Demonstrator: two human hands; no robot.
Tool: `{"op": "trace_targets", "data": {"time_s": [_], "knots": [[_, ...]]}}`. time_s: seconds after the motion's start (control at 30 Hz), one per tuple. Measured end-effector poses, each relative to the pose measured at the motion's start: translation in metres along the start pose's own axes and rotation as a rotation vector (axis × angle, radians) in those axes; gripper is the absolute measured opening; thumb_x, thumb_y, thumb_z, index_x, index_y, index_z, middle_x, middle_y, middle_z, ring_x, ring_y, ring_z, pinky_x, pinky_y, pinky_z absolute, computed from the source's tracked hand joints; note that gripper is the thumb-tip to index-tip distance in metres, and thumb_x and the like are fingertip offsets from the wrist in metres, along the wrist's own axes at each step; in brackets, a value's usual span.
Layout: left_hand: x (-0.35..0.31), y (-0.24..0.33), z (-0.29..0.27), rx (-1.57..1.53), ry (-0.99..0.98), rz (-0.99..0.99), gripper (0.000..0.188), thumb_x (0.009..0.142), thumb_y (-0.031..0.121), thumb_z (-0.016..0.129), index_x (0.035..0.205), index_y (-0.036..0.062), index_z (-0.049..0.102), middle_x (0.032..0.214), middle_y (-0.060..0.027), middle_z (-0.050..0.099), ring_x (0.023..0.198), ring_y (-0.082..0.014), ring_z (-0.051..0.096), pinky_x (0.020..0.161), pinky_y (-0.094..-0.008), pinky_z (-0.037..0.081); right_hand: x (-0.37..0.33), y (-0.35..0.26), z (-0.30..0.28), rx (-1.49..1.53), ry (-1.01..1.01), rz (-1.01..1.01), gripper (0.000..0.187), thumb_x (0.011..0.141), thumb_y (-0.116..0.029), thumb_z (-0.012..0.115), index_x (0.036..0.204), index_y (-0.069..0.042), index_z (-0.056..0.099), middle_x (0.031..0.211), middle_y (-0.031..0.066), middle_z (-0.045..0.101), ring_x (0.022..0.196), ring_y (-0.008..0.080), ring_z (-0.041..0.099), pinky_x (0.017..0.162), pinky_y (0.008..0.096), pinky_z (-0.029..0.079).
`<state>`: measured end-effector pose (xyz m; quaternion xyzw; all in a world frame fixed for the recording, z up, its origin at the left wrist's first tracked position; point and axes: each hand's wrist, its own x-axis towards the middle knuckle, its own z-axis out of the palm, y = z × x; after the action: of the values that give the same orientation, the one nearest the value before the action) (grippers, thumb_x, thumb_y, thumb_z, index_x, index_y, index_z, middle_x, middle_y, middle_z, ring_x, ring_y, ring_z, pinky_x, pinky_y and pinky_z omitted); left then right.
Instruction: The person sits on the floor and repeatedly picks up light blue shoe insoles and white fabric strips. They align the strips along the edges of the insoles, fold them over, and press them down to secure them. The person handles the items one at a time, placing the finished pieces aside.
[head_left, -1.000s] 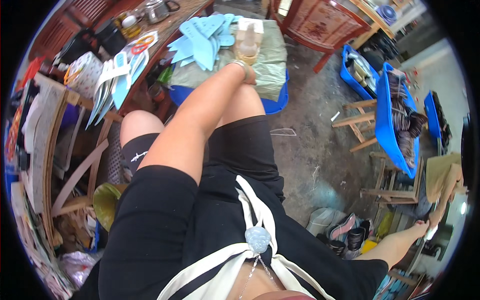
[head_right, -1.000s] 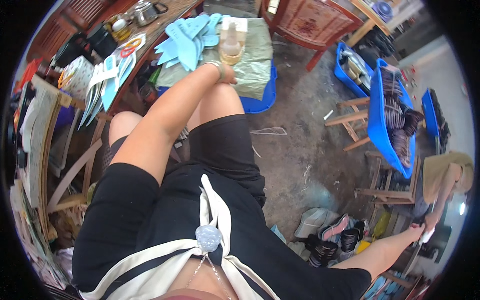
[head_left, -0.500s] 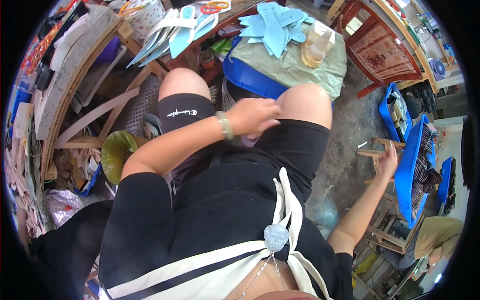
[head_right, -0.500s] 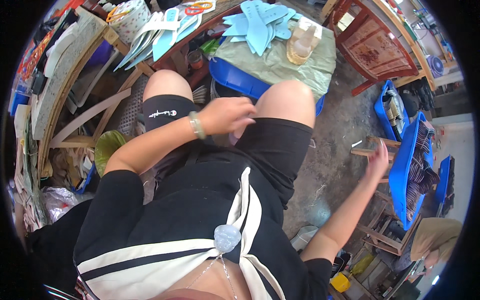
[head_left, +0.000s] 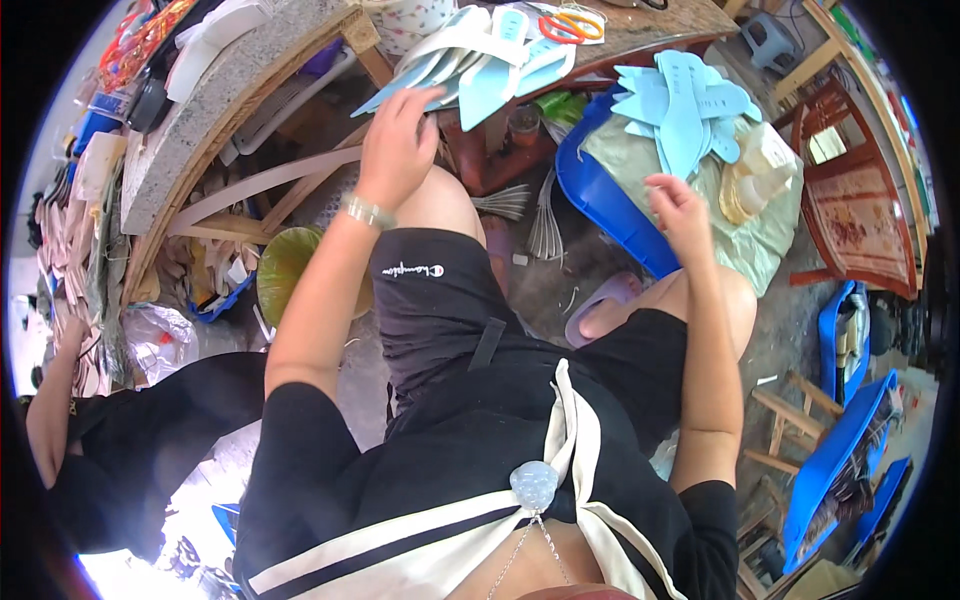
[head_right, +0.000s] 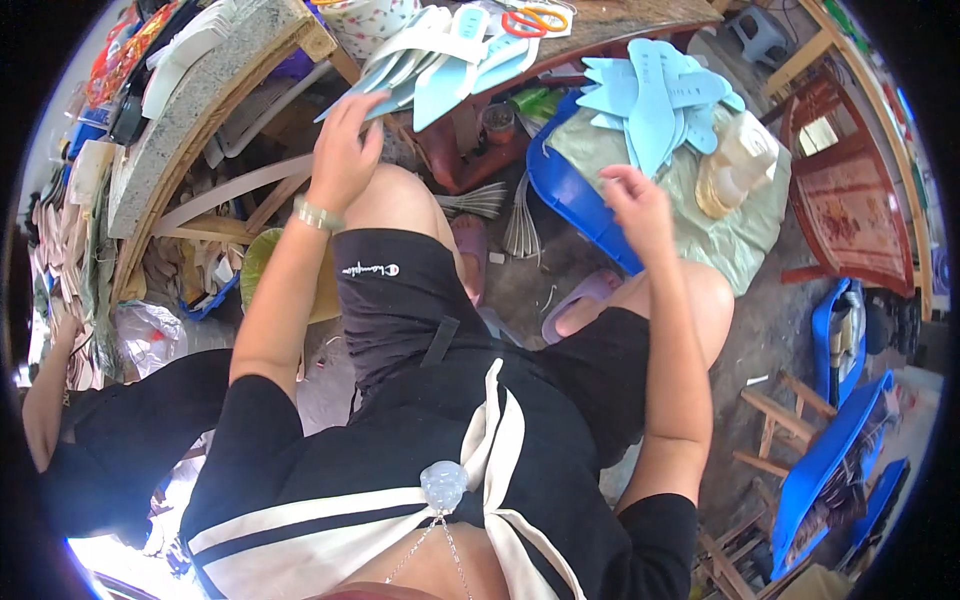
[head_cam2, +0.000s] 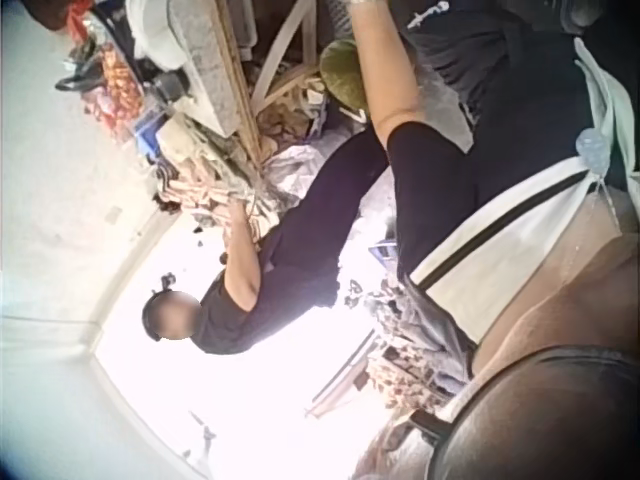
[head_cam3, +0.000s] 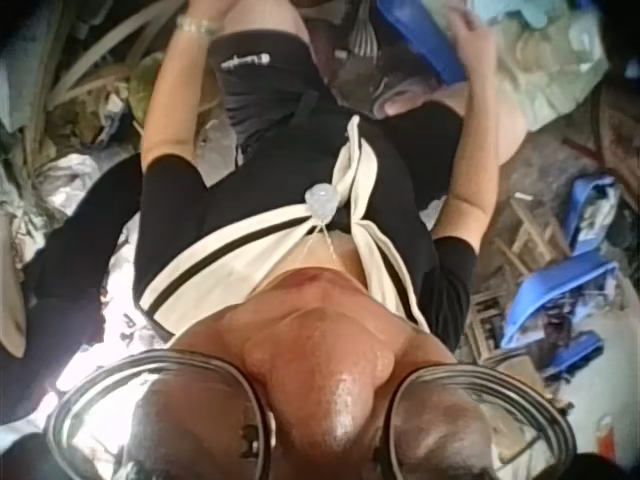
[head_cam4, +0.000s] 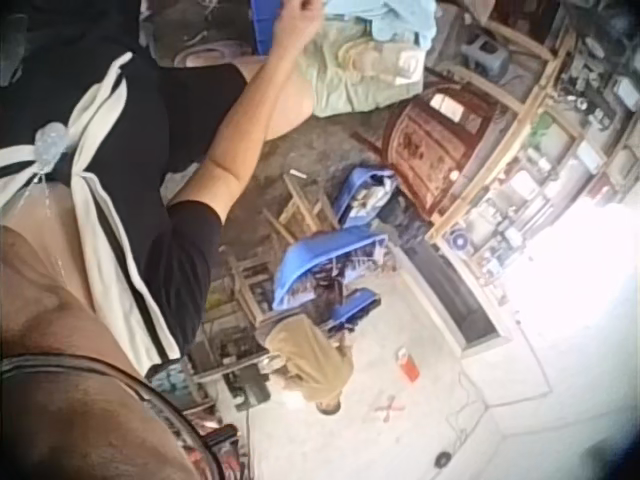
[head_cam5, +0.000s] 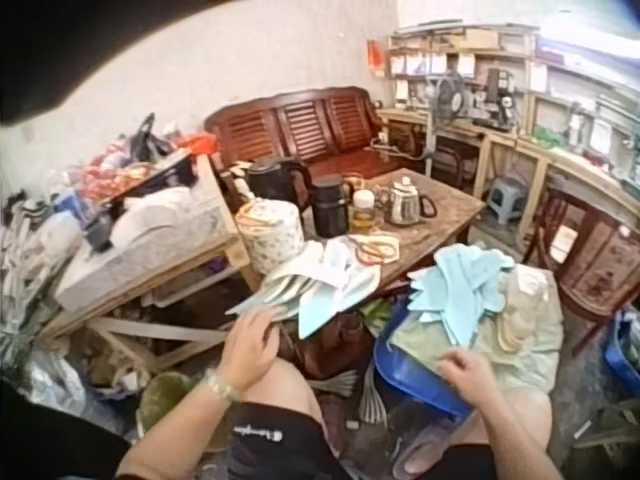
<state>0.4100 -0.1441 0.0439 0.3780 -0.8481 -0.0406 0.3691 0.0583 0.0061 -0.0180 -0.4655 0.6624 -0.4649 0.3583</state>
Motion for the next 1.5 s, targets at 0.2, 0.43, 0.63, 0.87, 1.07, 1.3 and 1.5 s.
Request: {"op": "trace_targets", "data": {"time_s": [0.2, 0.43, 0.63, 0.87, 1.07, 1.3, 1.5], "knots": [[0.109, -0.051, 0.079, 0.553, -0.061, 0.229, 0.050, 0.080, 0.004, 0.055, 0.129, 0.0145, 0.052, 0.131, -0.0080, 0.053, 0.127, -0.0275, 0.044, 0.104, -0.0434, 0.036, 0.003, -0.006, 0.038, -0.170, -0.179, -0.132, 0.016, 0.084, -0.011, 0.066, 0.099, -0.004, 0.066, 0.066, -0.0007, 0.055, 0.059, 0.0063, 0.048, 0.056, 0.0240, 0.041], [0.141, -0.066, 0.086, 0.540, -0.402, 0.270, 0.033, 0.086, 0.006, 0.046, 0.117, 0.0119, 0.058, 0.117, -0.0079, 0.058, 0.118, -0.0263, 0.050, 0.097, -0.0383, 0.043, 0.013, -0.017, 0.035, -0.147, -0.126, -0.143, 0.016, 0.084, -0.013, 0.067, 0.098, -0.005, 0.066, 0.067, 0.0025, 0.057, 0.058, 0.0085, 0.049, 0.056, 0.0257, 0.042], [0.161, -0.013, 0.015, 0.262, 0.204, 0.282, 0.027, 0.094, 0.024, 0.052, 0.113, 0.0052, 0.052, 0.089, -0.0116, 0.058, 0.080, -0.0266, 0.058, 0.073, -0.0395, 0.047, 0.011, -0.024, 0.045, 0.040, -0.122, -0.156, 0.032, 0.082, -0.013, 0.069, 0.111, -0.002, 0.062, 0.087, 0.0035, 0.064, 0.080, 0.0095, 0.058, 0.074, 0.0251, 0.047], [0.124, 0.160, -0.011, -1.340, 0.032, -0.573, 0.026, 0.100, 0.026, 0.046, 0.104, 0.0012, 0.052, 0.067, 0.0038, 0.039, 0.054, -0.0063, 0.037, 0.047, -0.0204, 0.031, -0.024, -0.137, 0.071, -0.086, 0.046, -0.676, 0.097, 0.066, -0.017, 0.083, 0.145, -0.005, 0.026, 0.135, 0.0188, 0.049, 0.128, 0.0271, 0.045, 0.104, 0.0358, 0.036], [0.060, 0.163, 0.056, -1.737, -0.019, -0.834, 0.038, 0.102, 0.034, 0.040, 0.113, -0.0014, 0.045, 0.075, -0.0021, 0.042, 0.066, -0.0138, 0.040, 0.064, -0.0310, 0.040, -0.086, -0.103, -0.022, -0.202, -0.116, -0.286, 0.055, 0.075, -0.010, 0.073, 0.126, -0.005, 0.054, 0.106, 0.0133, 0.065, 0.095, 0.0200, 0.063, 0.086, 0.0296, 0.047], [-0.031, 0.215, 0.133, -2.053, -0.417, -1.123, 0.039, 0.101, 0.032, 0.041, 0.125, 0.0014, 0.045, 0.109, -0.0115, 0.058, 0.108, -0.0256, 0.057, 0.096, -0.0422, 0.046, -0.186, -0.059, -0.121, -0.447, 0.119, 0.067, 0.030, 0.075, -0.005, 0.068, 0.105, -0.004, 0.064, 0.096, 0.0082, 0.067, 0.086, 0.0192, 0.064, 0.079, 0.0297, 0.049], [-0.087, 0.216, 0.156, -1.845, -0.813, -1.145, 0.041, 0.101, 0.022, 0.042, 0.134, -0.0011, 0.037, 0.129, -0.0163, 0.052, 0.122, -0.0272, 0.051, 0.103, -0.0410, 0.044, -0.253, -0.014, -0.094, -0.913, 0.257, -0.146, 0.027, 0.069, -0.003, 0.071, 0.094, -0.006, 0.060, 0.095, 0.0083, 0.064, 0.088, 0.0300, 0.061, 0.072, 0.0368, 0.048]]}}
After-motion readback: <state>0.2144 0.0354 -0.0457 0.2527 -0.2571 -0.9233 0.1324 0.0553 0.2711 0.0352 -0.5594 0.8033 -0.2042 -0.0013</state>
